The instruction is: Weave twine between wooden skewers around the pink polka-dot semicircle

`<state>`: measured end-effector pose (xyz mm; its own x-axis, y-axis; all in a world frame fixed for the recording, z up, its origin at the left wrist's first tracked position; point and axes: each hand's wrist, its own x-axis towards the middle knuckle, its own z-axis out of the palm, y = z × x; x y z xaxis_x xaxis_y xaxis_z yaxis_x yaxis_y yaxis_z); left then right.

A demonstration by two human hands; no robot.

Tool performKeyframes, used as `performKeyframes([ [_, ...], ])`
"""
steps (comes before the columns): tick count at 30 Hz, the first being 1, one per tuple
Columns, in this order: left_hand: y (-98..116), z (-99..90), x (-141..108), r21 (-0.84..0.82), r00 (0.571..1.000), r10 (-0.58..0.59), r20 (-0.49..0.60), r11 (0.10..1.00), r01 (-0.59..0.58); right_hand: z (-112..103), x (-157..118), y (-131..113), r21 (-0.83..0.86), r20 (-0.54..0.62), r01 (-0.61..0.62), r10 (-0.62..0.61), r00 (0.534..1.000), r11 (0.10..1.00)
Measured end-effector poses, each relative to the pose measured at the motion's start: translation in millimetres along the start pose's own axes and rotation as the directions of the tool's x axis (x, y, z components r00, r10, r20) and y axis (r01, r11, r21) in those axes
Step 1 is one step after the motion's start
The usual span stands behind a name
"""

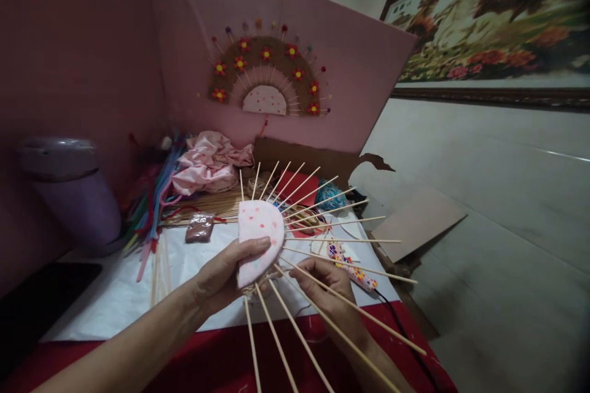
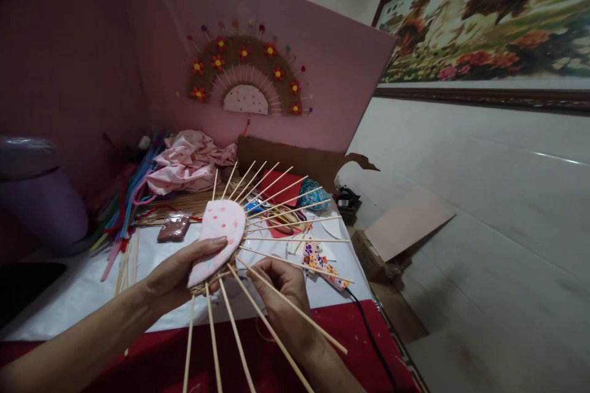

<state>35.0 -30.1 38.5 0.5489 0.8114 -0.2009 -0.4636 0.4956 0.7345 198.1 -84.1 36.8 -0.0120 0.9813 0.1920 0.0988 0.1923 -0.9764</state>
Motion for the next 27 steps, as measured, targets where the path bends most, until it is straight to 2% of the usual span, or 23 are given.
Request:
performKeyframes([
  [7, 1.1, -0.8, 8.6, -0.094, 0.996, -0.092, -0.013, 0.991, 0.090, -0.5, 0.9, -1.5, -0.041, -0.071, 0.056, -0.059, 0.996, 0.998],
  [15, 3.7, -6.1, 18.8, -0.153, 0.995, -0.099, -0.019, 0.984, 0.095, 3.4, 15.6, 10.8, -0.165, -0.133, 0.187, -0.210, 0.969, 0.968],
  [19, 7.3, -10.6, 19.3, -0.210, 0.992, -0.121, -0.034, 0.971, 0.111, 7.1, 24.0, 11.0, -0.274, -0.097, 0.257, -0.292, 0.951, 0.927],
  [27, 8.1, -23.7, 17.3, -0.340, 0.983, -0.179, 0.040, 0.923, 0.182, 16.1, 29.6, 5.7, -0.381, -0.037, 0.356, -0.399, 0.916, 0.853],
])
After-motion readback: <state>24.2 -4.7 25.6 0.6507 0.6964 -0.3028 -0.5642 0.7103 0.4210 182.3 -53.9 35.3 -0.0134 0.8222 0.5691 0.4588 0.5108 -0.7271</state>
